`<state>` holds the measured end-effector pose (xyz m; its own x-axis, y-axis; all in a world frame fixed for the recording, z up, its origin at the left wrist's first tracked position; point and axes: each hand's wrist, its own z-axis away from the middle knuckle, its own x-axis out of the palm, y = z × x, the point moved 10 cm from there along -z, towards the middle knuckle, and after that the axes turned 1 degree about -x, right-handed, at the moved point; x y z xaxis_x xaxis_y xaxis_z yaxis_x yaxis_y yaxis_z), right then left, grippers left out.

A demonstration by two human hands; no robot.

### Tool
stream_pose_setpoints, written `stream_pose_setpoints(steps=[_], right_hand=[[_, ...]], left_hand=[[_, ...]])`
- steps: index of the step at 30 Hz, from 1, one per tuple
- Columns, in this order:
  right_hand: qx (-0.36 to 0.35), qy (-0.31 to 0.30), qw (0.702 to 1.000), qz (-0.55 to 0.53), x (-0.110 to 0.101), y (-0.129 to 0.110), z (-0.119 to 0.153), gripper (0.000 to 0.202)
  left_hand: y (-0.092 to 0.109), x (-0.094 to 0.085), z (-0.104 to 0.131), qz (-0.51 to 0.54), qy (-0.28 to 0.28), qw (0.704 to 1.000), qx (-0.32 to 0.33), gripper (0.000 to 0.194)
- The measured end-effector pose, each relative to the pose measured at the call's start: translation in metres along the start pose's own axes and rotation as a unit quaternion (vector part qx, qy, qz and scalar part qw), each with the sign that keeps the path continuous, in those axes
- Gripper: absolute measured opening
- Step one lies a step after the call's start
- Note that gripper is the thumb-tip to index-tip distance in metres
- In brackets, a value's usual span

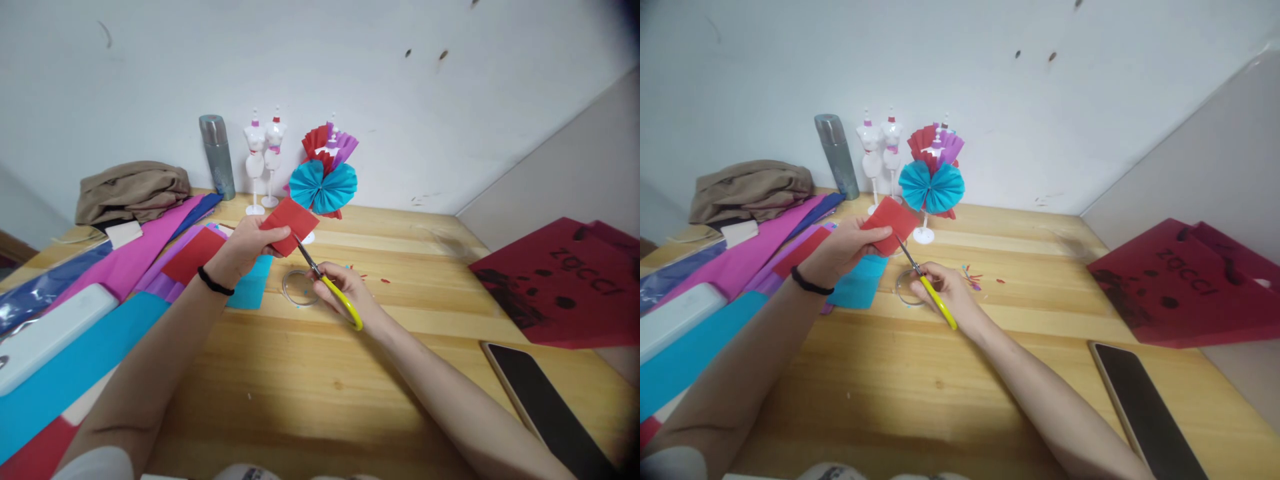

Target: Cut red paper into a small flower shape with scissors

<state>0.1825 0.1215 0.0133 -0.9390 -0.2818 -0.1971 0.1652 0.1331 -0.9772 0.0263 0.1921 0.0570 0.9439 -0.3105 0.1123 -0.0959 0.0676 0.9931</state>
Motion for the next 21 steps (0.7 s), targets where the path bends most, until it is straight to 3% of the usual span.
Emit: stream_pose_setpoints(steps=[21], right_hand=[[-0.002, 0.017, 1.0, 0.003, -0.0056, 0.0032, -0.0022, 0.056]], left_hand=[[0.0016, 0.0018, 0.0, 0.002, -0.001, 1.0, -0.007, 0.043]])
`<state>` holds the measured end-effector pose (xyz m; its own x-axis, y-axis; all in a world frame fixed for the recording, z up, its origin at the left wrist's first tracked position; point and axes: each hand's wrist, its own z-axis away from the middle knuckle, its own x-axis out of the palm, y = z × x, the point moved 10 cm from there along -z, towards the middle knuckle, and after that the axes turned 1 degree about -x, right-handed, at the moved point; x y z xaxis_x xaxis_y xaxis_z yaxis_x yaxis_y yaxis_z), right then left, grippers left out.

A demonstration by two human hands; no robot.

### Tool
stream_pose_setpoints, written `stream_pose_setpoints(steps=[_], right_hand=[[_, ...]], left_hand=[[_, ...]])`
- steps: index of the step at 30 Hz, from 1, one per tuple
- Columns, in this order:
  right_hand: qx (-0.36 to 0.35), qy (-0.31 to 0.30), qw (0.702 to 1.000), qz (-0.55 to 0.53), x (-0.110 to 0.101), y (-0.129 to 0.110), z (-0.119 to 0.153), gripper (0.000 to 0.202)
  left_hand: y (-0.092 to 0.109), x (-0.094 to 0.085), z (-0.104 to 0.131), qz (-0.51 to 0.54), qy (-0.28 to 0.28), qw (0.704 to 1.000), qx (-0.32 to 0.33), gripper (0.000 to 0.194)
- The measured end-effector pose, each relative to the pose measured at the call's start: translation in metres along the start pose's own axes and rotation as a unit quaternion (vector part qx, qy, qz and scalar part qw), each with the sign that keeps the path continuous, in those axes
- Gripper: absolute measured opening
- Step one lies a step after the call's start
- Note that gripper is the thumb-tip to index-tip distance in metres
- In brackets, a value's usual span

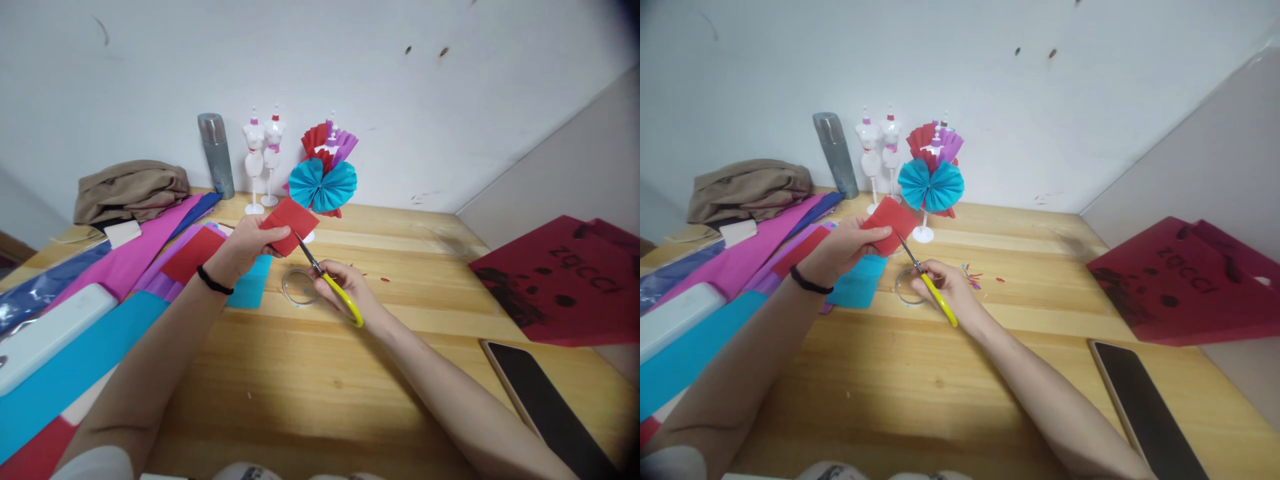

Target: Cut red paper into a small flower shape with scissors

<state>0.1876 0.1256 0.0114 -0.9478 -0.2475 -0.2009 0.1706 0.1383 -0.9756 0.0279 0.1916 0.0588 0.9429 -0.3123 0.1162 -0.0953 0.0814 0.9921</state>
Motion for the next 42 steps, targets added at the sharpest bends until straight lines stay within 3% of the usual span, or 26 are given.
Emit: stream_pose_setpoints(steps=[10, 19, 42], right_hand=[[-0.003, 0.001, 1.0, 0.009, -0.001, 0.004, -0.001, 0.054], [-0.008, 0.001, 1.0, 0.018, -0.001, 0.007, -0.001, 0.056], [0.008, -0.037, 0.999, 0.007, 0.003, -0.006, 0.004, 0.055]], left_hand=[[-0.002, -0.001, 0.0, 0.006, 0.01, 1.0, -0.007, 0.045], [-0.005, -0.003, 0.0, 0.013, 0.017, 1.0, -0.017, 0.03], [-0.009, -0.008, -0.004, -0.002, -0.017, 0.999, -0.029, 0.048]])
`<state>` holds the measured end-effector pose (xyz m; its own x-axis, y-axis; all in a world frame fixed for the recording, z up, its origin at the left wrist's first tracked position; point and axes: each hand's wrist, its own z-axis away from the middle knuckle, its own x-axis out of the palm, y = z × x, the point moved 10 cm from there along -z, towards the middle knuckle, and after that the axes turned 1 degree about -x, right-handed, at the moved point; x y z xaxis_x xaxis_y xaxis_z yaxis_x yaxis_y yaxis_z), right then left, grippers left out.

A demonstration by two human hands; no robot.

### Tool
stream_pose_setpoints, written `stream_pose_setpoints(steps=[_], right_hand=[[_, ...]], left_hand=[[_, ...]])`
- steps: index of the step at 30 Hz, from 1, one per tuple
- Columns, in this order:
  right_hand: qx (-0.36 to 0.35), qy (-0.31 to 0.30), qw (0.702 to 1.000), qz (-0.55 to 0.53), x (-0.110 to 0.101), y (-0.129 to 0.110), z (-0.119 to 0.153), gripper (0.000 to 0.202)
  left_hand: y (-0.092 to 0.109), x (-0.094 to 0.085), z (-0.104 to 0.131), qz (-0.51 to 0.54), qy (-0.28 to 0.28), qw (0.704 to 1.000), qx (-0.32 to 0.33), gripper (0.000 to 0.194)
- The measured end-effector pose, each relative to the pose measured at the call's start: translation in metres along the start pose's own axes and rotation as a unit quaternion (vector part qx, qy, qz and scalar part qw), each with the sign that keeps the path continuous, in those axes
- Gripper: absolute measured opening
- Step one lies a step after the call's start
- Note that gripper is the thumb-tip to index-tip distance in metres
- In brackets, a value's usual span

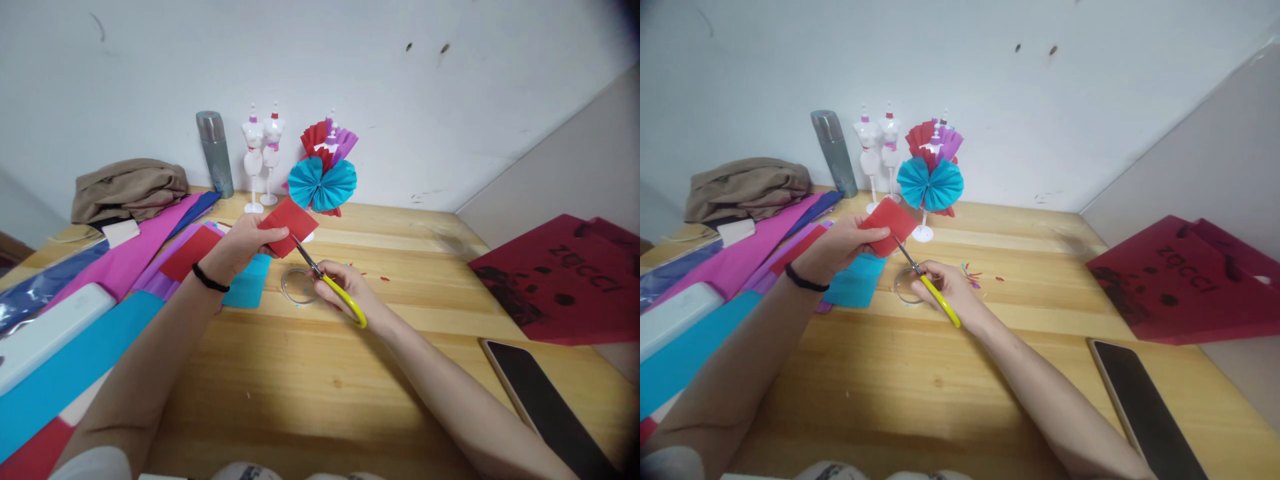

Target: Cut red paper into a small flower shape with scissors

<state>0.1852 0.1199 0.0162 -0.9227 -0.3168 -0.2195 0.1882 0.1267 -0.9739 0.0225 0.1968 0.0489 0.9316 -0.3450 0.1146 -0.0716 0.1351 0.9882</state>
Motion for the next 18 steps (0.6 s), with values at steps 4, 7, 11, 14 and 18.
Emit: stream_pose_setpoints(steps=[4, 7, 11, 14, 18], right_hand=[[-0.013, -0.004, 1.0, -0.005, 0.001, 0.001, -0.001, 0.054], [-0.019, -0.007, 1.0, -0.004, 0.002, 0.005, -0.003, 0.054], [-0.018, -0.006, 1.0, 0.008, 0.001, 0.009, -0.003, 0.054], [-0.017, -0.003, 1.0, 0.016, 0.001, 0.011, -0.003, 0.054], [-0.021, 0.001, 1.0, 0.02, 0.0, 0.011, -0.005, 0.054]], left_hand=[[-0.001, -0.002, 0.0, 0.0, 0.001, 1.0, -0.004, 0.047], [-0.002, -0.003, 0.0, 0.003, 0.004, 1.0, -0.006, 0.045], [-0.002, -0.002, 0.0, 0.004, 0.004, 1.0, -0.006, 0.045], [-0.001, -0.002, -0.001, 0.007, 0.006, 1.0, -0.004, 0.045], [-0.002, -0.001, -0.001, 0.003, 0.006, 1.0, -0.003, 0.043]])
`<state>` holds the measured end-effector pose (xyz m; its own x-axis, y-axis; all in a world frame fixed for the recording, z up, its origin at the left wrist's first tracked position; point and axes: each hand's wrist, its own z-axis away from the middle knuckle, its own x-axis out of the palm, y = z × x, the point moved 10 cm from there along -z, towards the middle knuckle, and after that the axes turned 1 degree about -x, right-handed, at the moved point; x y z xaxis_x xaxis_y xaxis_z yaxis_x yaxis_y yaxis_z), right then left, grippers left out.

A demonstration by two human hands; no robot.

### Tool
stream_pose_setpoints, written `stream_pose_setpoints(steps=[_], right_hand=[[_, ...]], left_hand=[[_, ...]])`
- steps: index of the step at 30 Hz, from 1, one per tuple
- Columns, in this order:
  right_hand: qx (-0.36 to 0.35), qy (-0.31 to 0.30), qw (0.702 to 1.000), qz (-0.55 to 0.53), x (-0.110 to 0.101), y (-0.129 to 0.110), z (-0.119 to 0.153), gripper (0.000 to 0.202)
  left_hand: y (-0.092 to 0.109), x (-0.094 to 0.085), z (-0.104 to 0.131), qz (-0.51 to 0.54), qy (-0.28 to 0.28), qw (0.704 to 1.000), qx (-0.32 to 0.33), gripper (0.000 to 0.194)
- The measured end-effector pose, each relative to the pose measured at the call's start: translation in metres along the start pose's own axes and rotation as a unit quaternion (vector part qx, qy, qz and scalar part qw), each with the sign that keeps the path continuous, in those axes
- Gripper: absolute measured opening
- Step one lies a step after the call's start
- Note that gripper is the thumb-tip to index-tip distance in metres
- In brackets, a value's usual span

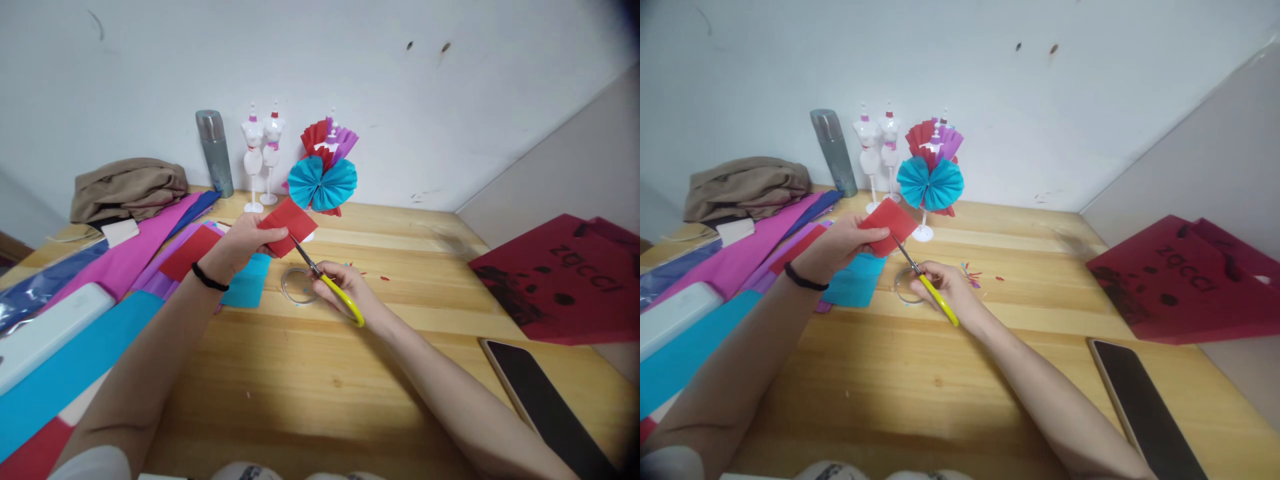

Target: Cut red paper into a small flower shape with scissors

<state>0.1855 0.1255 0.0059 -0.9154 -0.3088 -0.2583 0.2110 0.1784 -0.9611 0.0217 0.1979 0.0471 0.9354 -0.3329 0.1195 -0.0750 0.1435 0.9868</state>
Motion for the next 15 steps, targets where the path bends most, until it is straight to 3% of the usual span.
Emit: stream_pose_setpoints(steps=[15], right_hand=[[0.008, 0.002, 1.0, 0.01, -0.0012, -0.0006, 0.0002, 0.057]], left_hand=[[-0.0012, -0.0015, 0.0007, 0.001, 0.004, 1.0, -0.01, 0.04]])
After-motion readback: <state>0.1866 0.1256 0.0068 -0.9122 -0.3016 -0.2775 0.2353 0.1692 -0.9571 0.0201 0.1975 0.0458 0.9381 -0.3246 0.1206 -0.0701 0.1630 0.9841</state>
